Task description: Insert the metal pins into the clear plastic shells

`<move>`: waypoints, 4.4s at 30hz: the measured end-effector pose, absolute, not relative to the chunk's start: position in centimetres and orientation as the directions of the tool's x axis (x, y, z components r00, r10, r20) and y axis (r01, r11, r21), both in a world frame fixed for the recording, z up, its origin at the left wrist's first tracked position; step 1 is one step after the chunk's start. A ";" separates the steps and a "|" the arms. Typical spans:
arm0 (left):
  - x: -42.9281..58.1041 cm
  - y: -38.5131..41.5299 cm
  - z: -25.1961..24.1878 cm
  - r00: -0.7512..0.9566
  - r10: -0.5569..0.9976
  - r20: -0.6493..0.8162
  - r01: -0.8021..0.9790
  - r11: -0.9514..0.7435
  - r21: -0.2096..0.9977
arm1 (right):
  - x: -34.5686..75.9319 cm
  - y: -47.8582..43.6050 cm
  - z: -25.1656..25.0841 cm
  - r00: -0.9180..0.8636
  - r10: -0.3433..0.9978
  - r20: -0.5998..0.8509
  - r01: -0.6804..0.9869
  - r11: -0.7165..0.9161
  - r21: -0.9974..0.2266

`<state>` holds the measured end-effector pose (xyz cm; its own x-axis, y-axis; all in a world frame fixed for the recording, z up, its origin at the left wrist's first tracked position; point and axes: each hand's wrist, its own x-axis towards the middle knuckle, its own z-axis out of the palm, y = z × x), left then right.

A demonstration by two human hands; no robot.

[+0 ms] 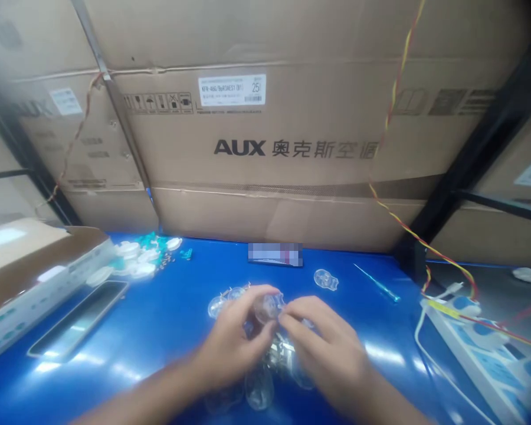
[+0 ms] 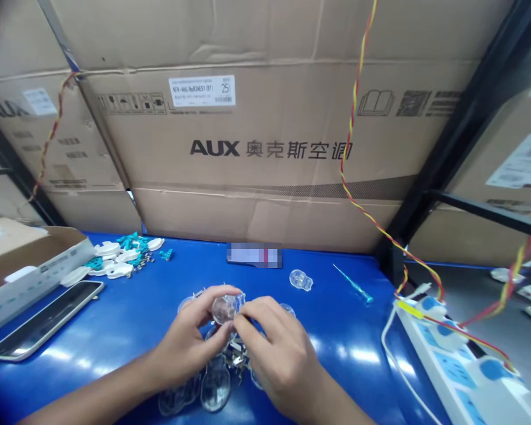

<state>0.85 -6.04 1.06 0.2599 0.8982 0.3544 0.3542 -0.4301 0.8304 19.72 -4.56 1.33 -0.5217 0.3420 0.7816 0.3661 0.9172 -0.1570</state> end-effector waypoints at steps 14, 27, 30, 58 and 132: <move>0.8 -5.6 0.4 0.223 0.948 0.225 0.261 -0.281 0.924 | 19.4 -4.5 1.5 -0.450 0.427 0.784 0.385 0.885 -0.261; 1.2 -5.3 0.4 0.296 0.952 0.074 0.053 -0.093 0.994 | 18.3 -4.4 1.8 -0.273 0.516 0.812 0.352 0.839 -0.415; 1.2 -5.2 0.5 0.354 0.935 0.023 -0.017 -0.018 1.000 | 18.5 -4.3 1.7 -0.268 0.520 0.811 0.352 0.837 -0.420; 1.1 -5.4 0.4 0.272 0.951 0.149 0.149 -0.195 0.969 | 18.8 -4.5 1.7 -0.416 0.472 0.777 0.330 0.875 -0.355; 0.0 -3.4 0.6 0.250 0.968 -0.037 0.032 0.030 0.999 | 20.8 -1.4 1.8 -0.606 0.729 0.317 0.556 0.674 -0.486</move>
<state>0.03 -3.42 0.61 0.2498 0.9676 -0.0371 0.0315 0.0302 0.9990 20.80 -1.37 1.83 -0.6064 0.7291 0.3173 0.5560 0.6741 -0.4863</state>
